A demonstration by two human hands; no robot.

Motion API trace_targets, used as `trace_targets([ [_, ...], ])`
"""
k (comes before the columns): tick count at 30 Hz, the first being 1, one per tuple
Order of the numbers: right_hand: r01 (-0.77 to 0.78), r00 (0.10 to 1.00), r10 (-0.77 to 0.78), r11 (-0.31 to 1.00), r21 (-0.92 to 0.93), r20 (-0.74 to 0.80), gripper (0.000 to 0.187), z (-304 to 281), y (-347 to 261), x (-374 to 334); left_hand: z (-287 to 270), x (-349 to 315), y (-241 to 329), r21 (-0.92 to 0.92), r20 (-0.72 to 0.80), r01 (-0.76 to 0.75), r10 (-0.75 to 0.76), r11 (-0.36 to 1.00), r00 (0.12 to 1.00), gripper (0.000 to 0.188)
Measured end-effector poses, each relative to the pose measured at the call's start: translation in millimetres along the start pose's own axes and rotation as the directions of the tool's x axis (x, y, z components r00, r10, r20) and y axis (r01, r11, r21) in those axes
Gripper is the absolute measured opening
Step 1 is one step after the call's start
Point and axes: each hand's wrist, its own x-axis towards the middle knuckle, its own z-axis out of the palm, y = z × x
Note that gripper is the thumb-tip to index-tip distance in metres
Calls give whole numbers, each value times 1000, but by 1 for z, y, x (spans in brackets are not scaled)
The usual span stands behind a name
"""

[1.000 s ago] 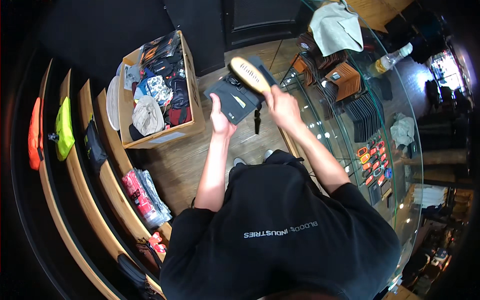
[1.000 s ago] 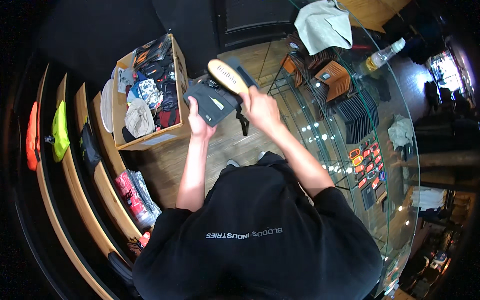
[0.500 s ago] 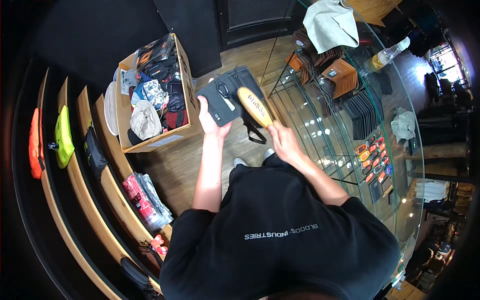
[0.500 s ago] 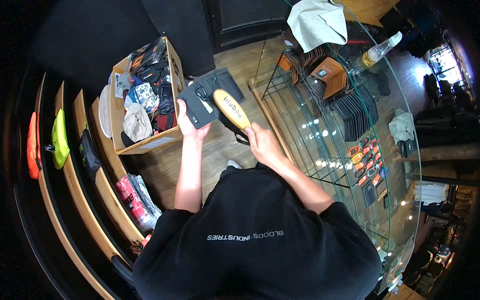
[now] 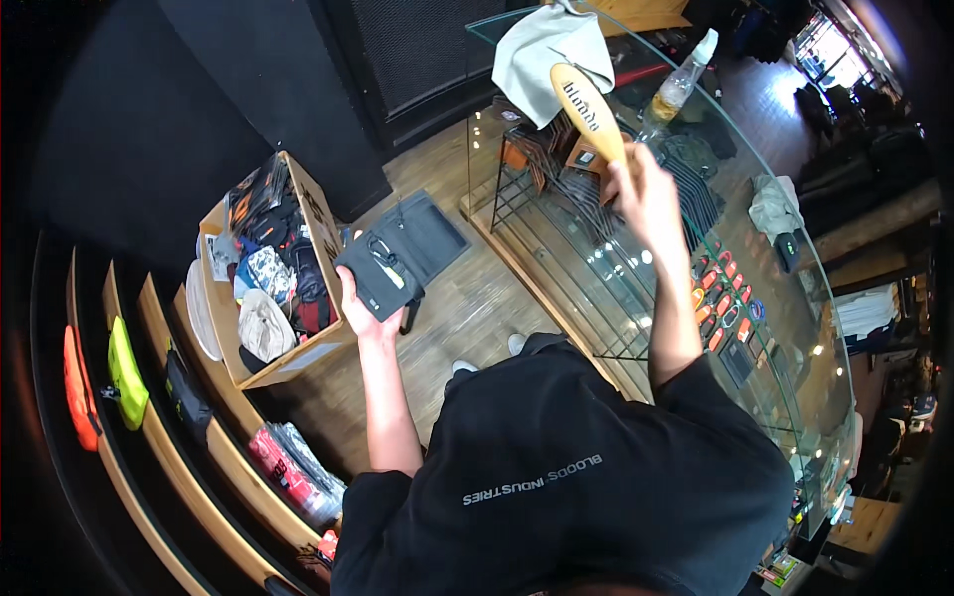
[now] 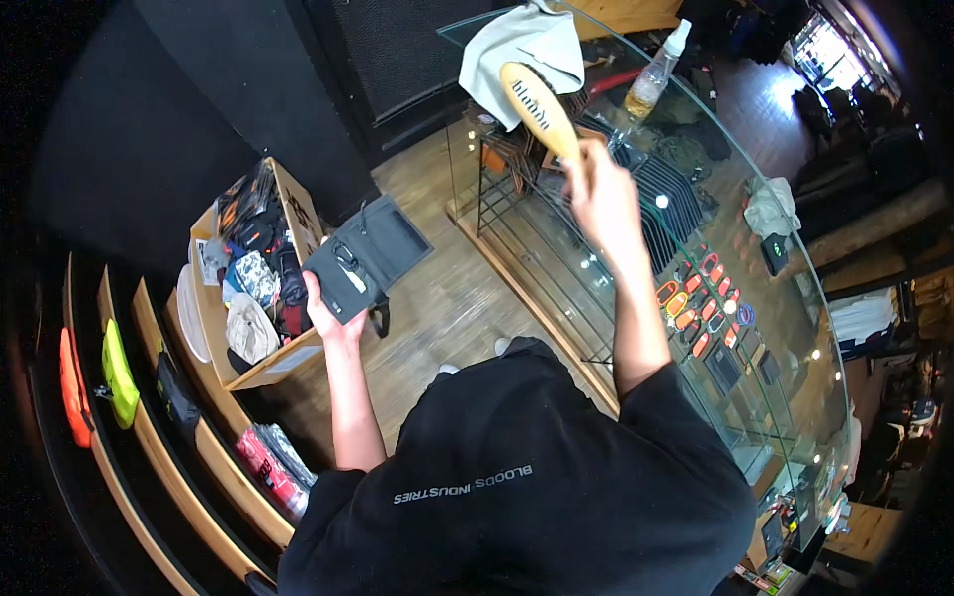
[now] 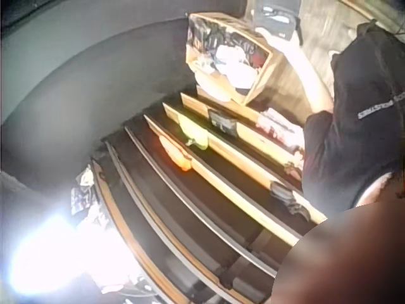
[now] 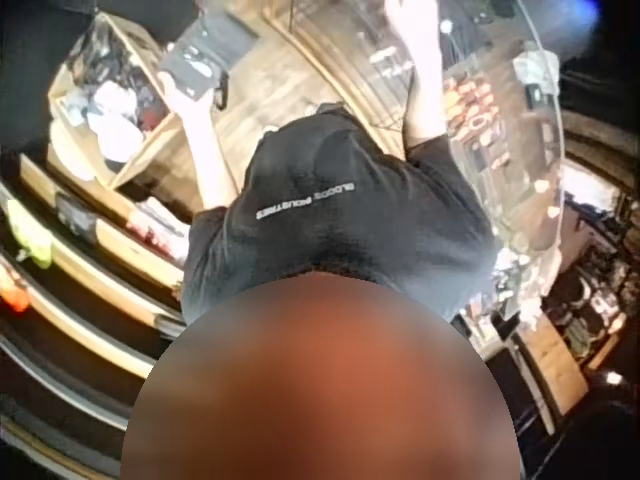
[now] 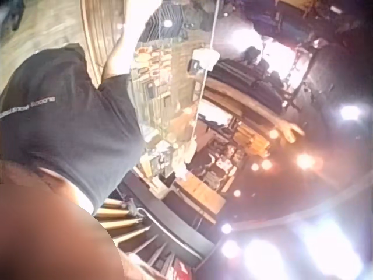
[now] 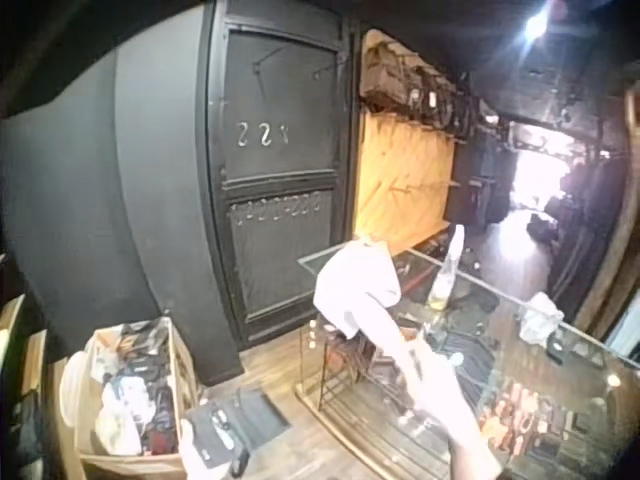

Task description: Cleaning and inspecting various wallets and small pouches using a cloth and a brush on a store counter.

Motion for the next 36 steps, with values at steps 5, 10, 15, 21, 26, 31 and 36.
trace_targets([
  [5, 11, 997, -53, 780, -626, -49, 39, -9, 65, 75, 14, 12, -19, 43, 67, 48, -51, 998, 996, 62],
  [10, -182, 976, 211, 700, -691, -42, 39, 20, 105, 159, 33, 25, -40, 30, 45, 88, -89, 996, 995, 60],
  [15, -293, 956, 261, 794, -533, -135, 42, 49, 152, 191, 58, 30, -48, -1, 27, 90, -90, 996, 996, 60],
  [21, 283, 833, -463, 826, -488, -302, 30, 41, 60, 112, 89, 22, -39, -2, -9, -9, 9, 1000, 1000, 50],
  [26, 308, 918, -396, 688, 657, -15, 15, 130, 31, -25, 107, 15, -42, 125, -70, -91, 100, 988, 993, 61],
  [31, -260, 927, -190, 294, 920, 322, 60, 195, 24, -78, 90, 6, -40, 377, -199, -214, 304, 901, 932, 64],
  [36, -856, 514, -226, -204, 475, 828, 72, 195, 16, -64, 72, -22, -54, 406, -277, -285, 414, 868, 867, 65],
])
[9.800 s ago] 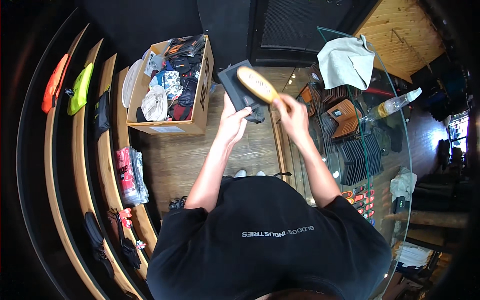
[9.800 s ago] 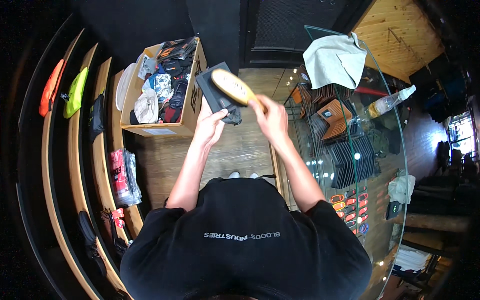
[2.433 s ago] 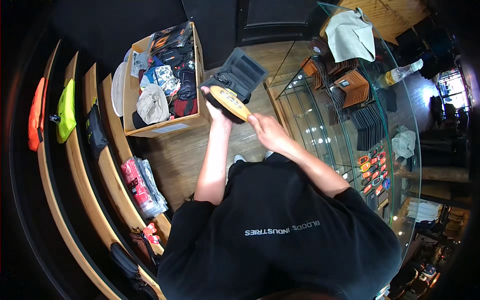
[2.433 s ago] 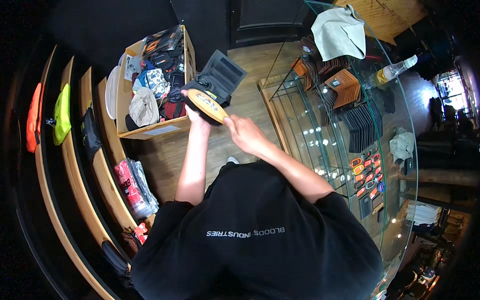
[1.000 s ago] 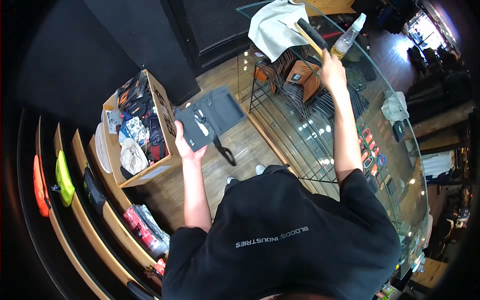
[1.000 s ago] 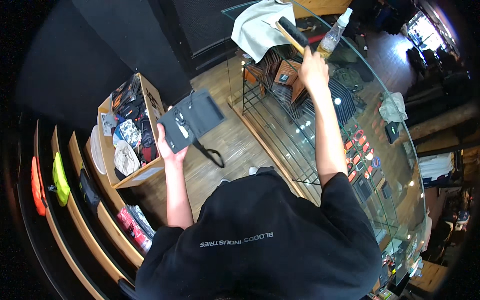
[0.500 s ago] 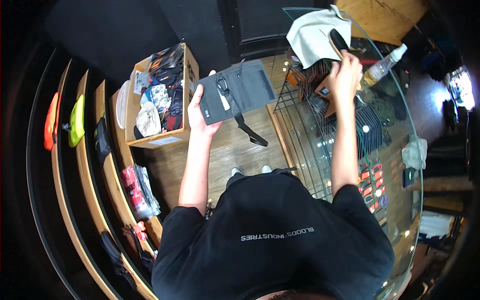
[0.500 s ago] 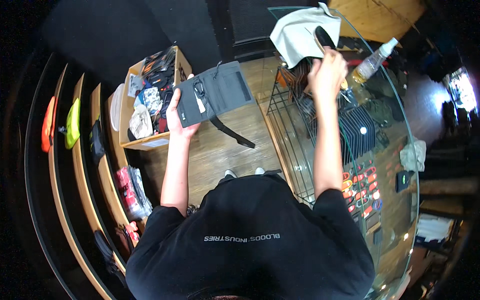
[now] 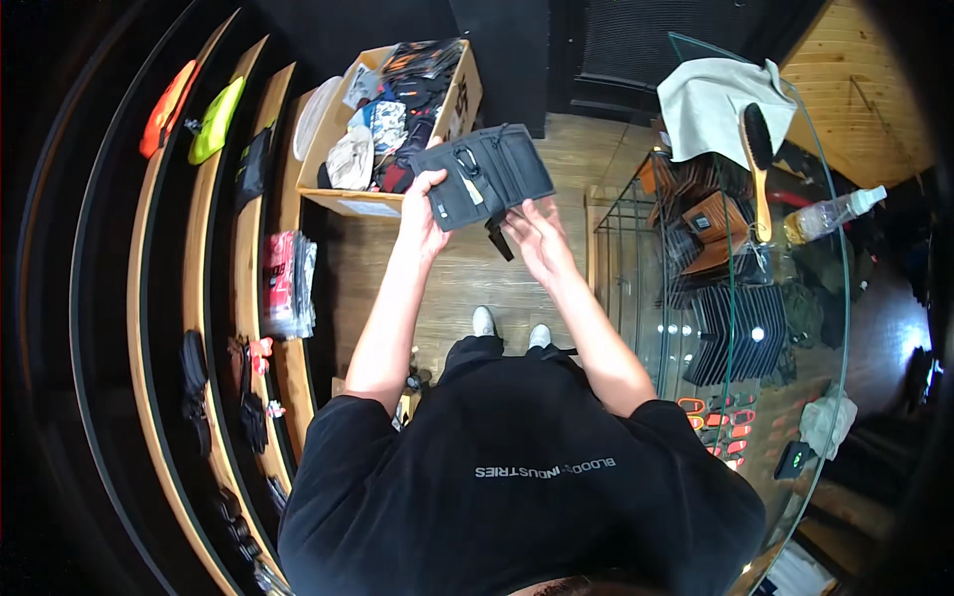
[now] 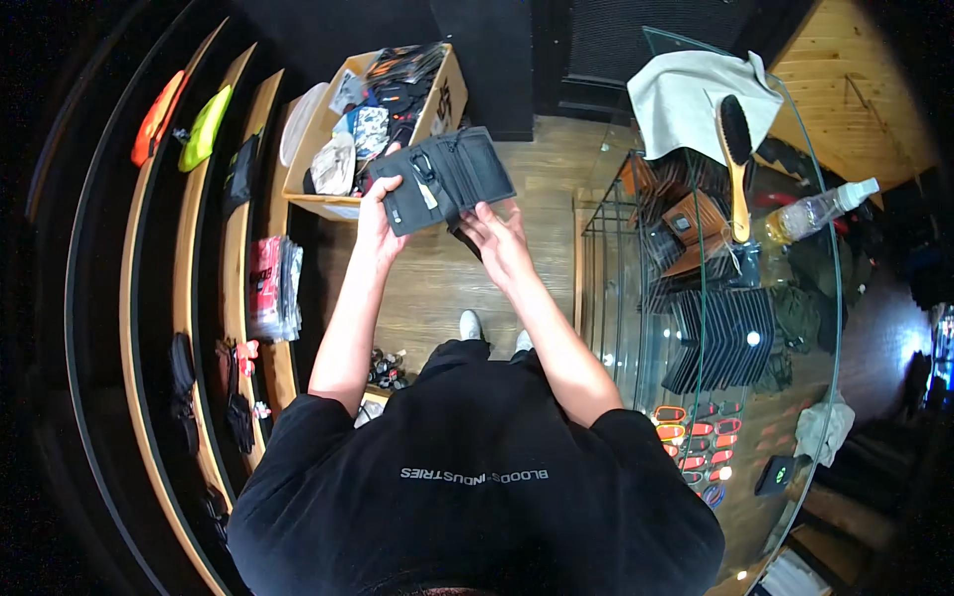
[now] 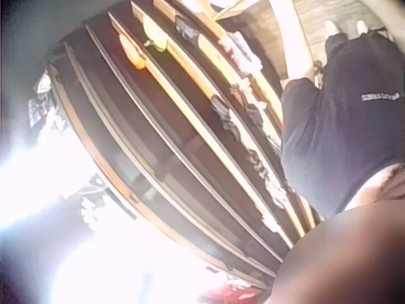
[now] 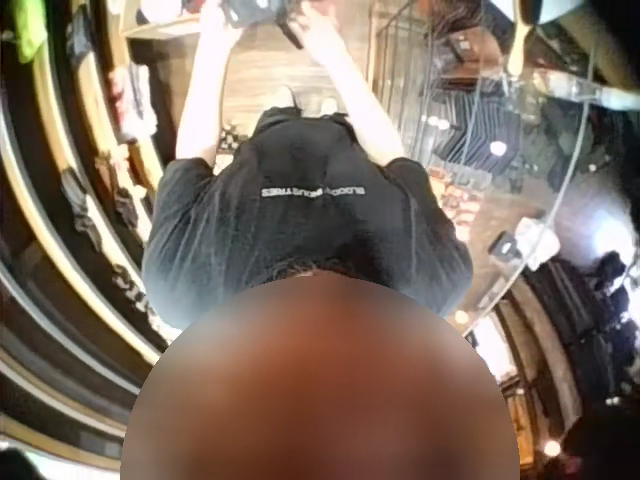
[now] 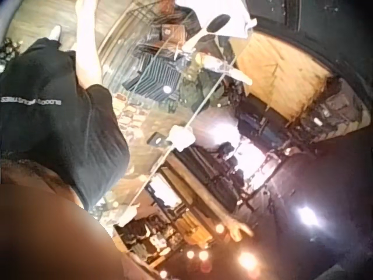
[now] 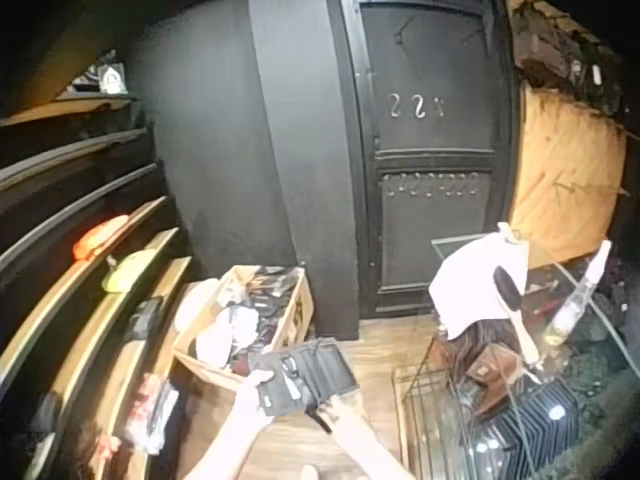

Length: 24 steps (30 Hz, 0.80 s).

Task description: Cleaning and inspecting various wallets and small pouches using a cloth and a brush on a store counter.

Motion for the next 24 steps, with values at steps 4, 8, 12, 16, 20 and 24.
trace_targets([
  [4, -32, 974, 72, 983, -180, 217, 48, 2, 12, 6, -8, -24, -13, 61, -83, -42, 47, 997, 995, 58],
  [8, 44, 998, -24, 942, -333, 65, 31, 0, 18, 4, -37, -35, -1, 548, -36, -114, 160, 829, 986, 32],
  [12, 1, 999, 25, 860, -510, 44, 24, 4, 12, -3, -31, -49, 38, 963, 44, -69, 99, 262, 994, 51],
  [16, 3, 996, 56, 779, -627, 74, 22, 13, 18, -5, 4, -52, 69, 982, 40, -60, -109, -180, 993, 82],
  [20, 49, 987, 48, 820, -570, 154, 26, 30, 31, -10, -13, -23, 72, 992, 35, 3, -293, 126, 955, 64],
  [24, 52, 973, 85, 824, -564, 214, 31, 28, 45, -1, -20, -11, 84, 963, 94, 19, -401, 269, 911, 59],
])
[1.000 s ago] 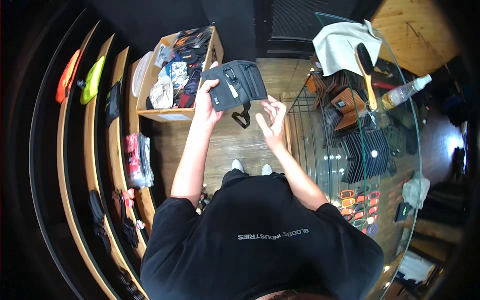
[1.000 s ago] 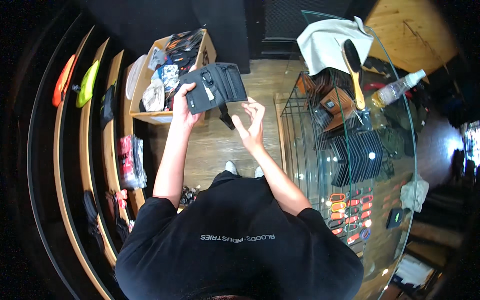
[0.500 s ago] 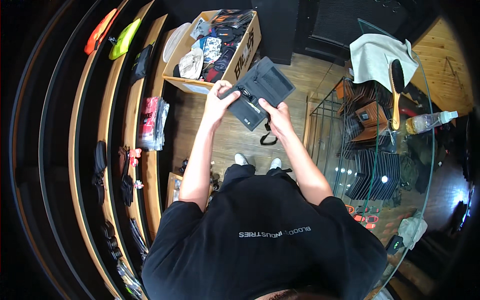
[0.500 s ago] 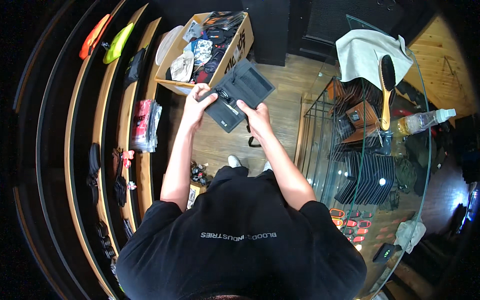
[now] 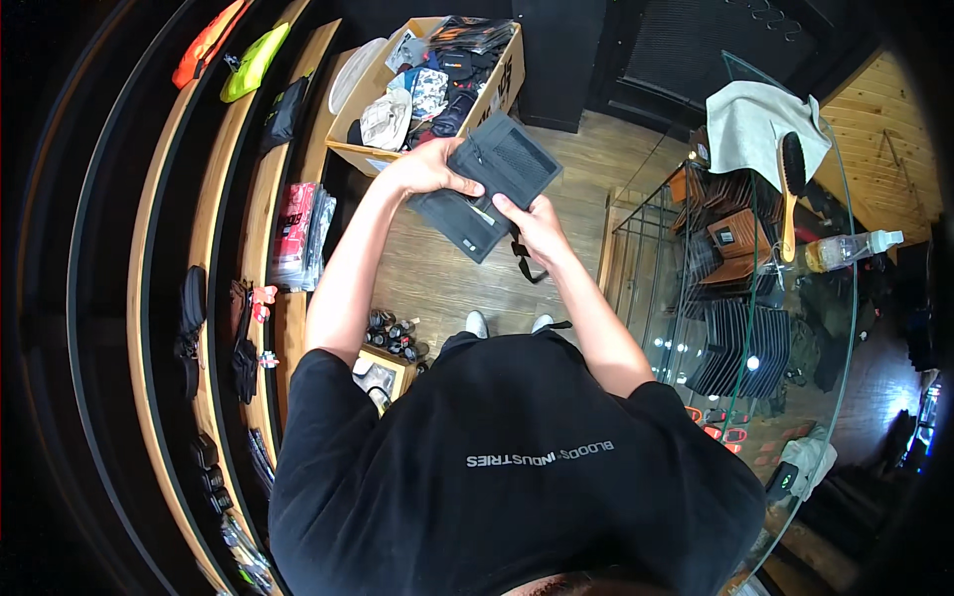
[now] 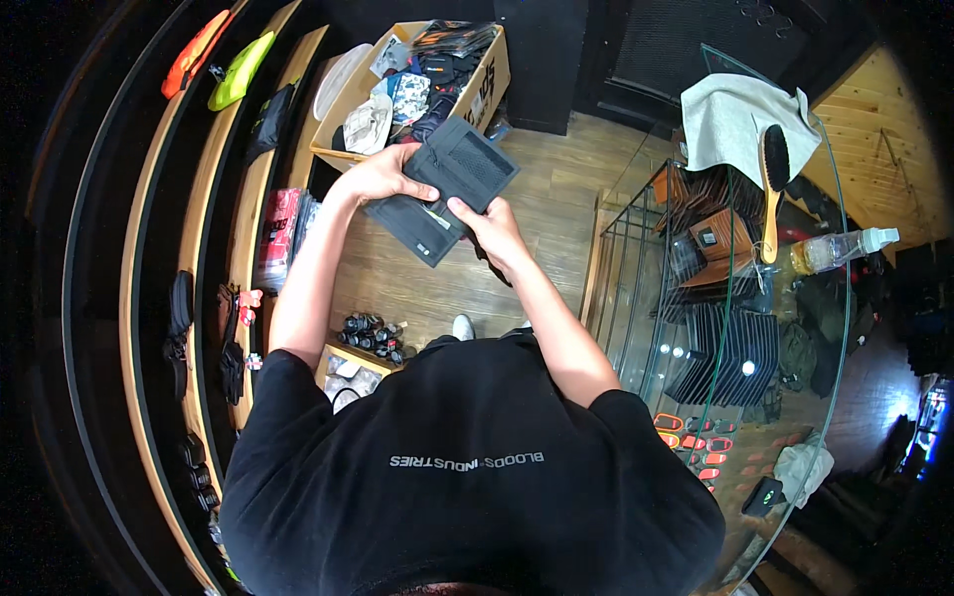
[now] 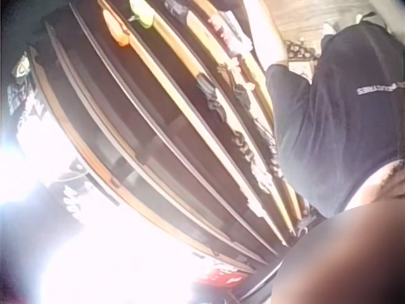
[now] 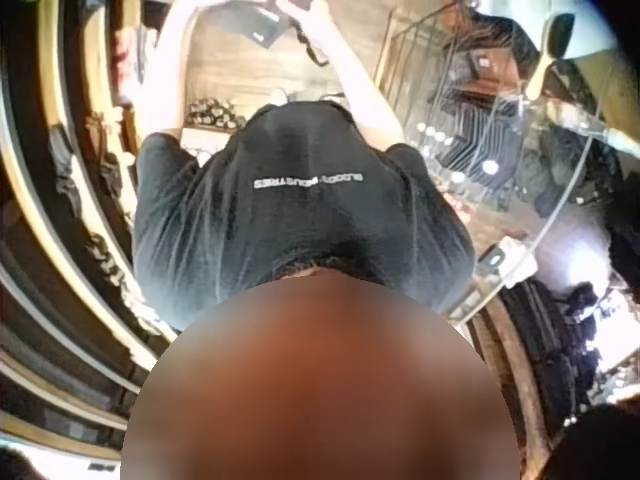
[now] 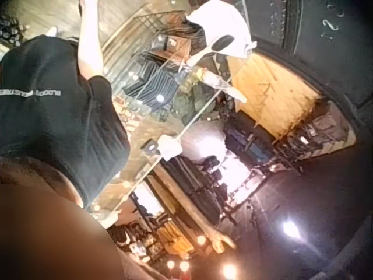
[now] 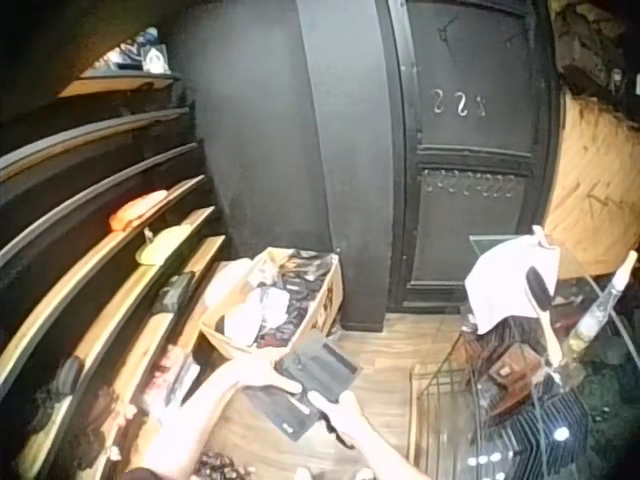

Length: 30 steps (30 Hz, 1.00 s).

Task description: Cleaning and inspecting various wallets and small pouches using a cloth and a brush on a store counter.

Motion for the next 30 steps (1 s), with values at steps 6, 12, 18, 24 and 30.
trace_targets([
  [6, -26, 906, 114, 976, -215, 408, 25, -11, 16, 13, -86, -18, 24, 297, -80, -54, 82, 953, 993, 71],
  [12, -11, 912, 122, 962, -274, 392, 21, -10, 8, 8, -164, -42, 58, 269, -168, -9, 56, 963, 984, 78],
  [18, -49, 919, 193, 920, -389, 342, 25, -34, 13, -10, -217, -76, 51, 240, -235, -4, 62, 971, 970, 71],
  [24, -129, 901, 301, 874, -468, 313, 29, -92, 13, -44, -249, -97, 15, 233, -267, 19, 45, 972, 963, 67],
  [30, -361, 779, 577, 732, -578, 244, 31, -127, 2, -63, -241, -96, -18, 190, -244, 20, 27, 982, 970, 68],
])
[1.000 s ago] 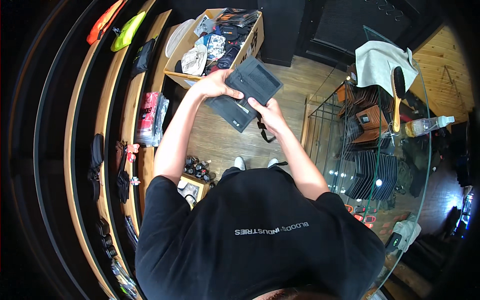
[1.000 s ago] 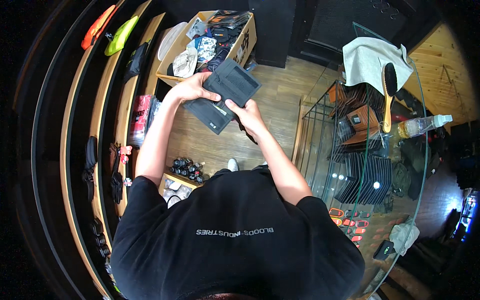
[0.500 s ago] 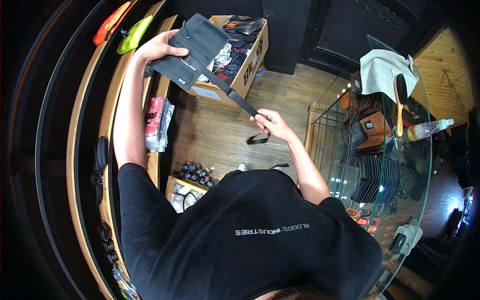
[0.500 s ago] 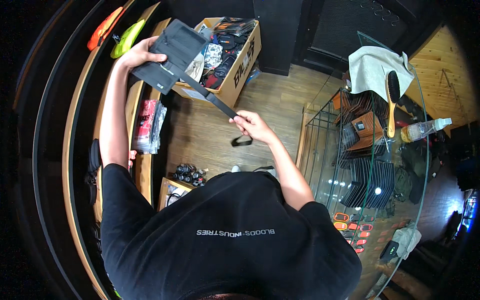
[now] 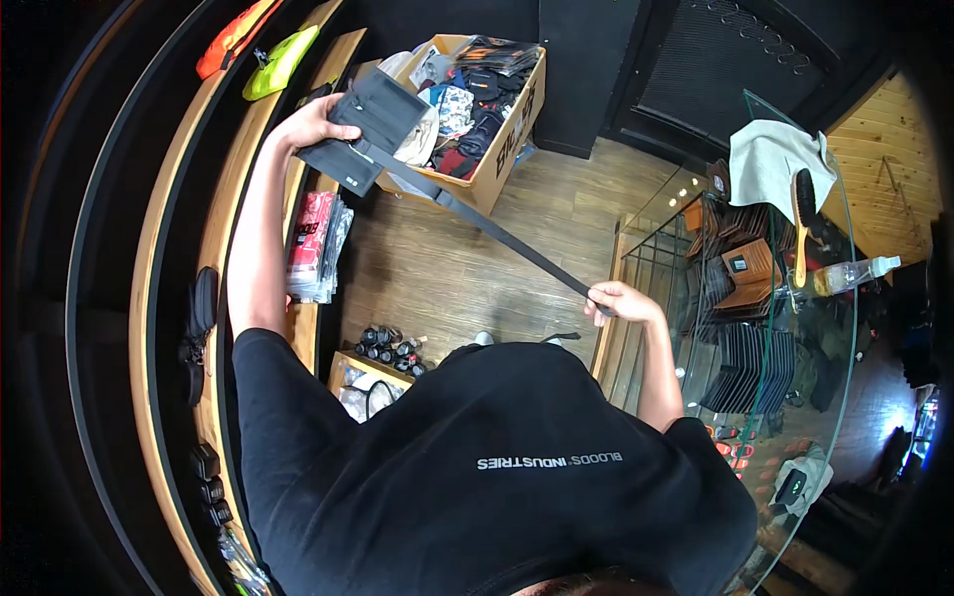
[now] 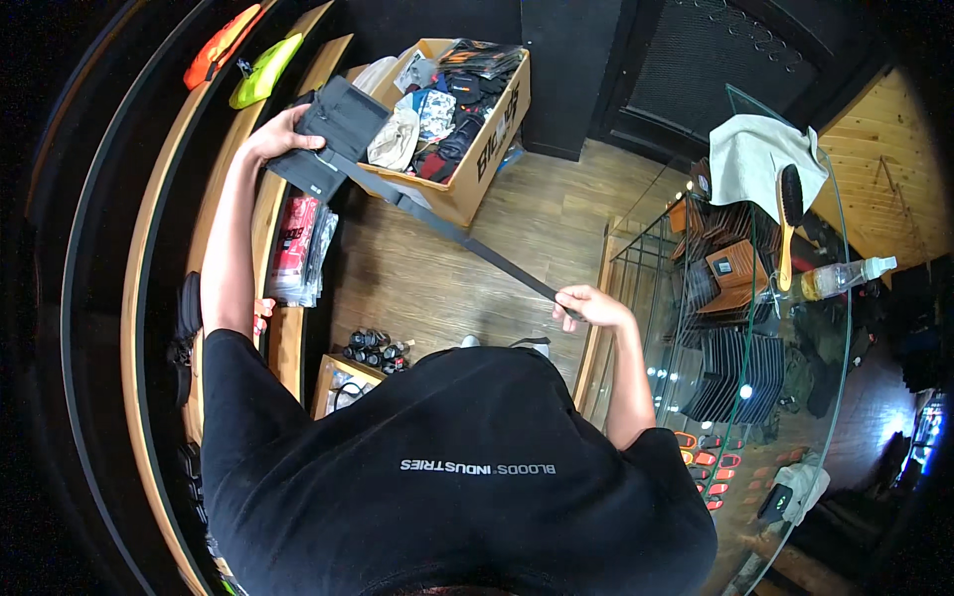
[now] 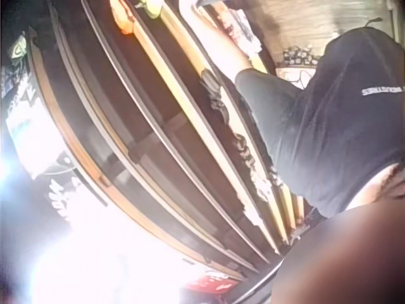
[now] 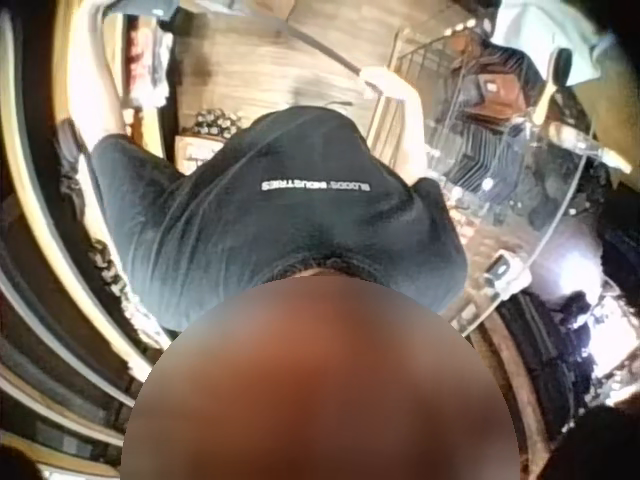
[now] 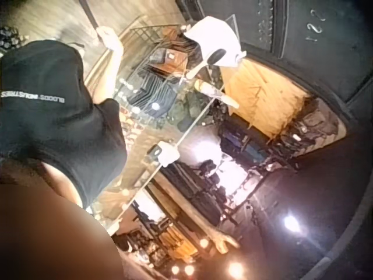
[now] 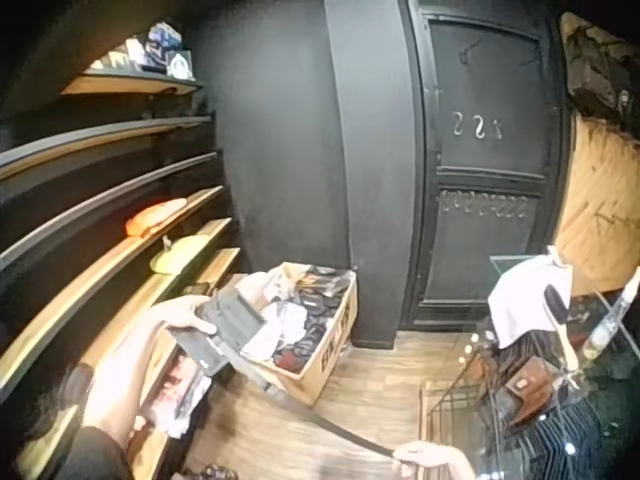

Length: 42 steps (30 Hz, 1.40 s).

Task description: Cleaning and inspecting various wallets and small pouches using a cloth and a brush on a store counter.

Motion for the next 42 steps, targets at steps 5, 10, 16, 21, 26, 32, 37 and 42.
trace_targets([
  [5, 233, 970, -235, 972, 29, 69, 31, 11, -110, -22, 45, 13, -8, 177, 120, 8, -29, 984, 992, 71],
  [10, 531, 842, -537, 842, 101, 47, 36, 46, -244, 0, 112, 22, 29, 388, 254, -199, 103, 900, 962, 72],
  [16, 471, 866, -497, 846, 248, 53, 33, 67, -321, 58, 179, 19, 57, 388, 326, -414, 298, 823, 897, 68],
  [21, 398, 901, -432, 779, 485, -47, 30, 71, -329, 92, 201, 11, 77, 211, 403, -430, 323, 878, 856, 72],
  [26, 306, 898, -435, 721, 622, 62, 31, 75, -327, 98, 204, 3, 90, 257, 421, -338, 210, 905, 882, 85],
  [32, 306, 952, -298, 936, 174, -70, 58, 57, -325, 105, 205, 12, 88, 199, 395, -326, 228, 924, 890, 86],
  [37, 332, 510, -784, 558, -761, -353, 62, 56, -313, 53, 205, 4, 86, 96, 227, -249, 222, 964, 948, 87],
  [42, 231, 272, -871, 472, -851, -409, 26, 92, -245, -18, 203, 13, 71, -24, 206, -222, 222, 975, 953, 78],
])
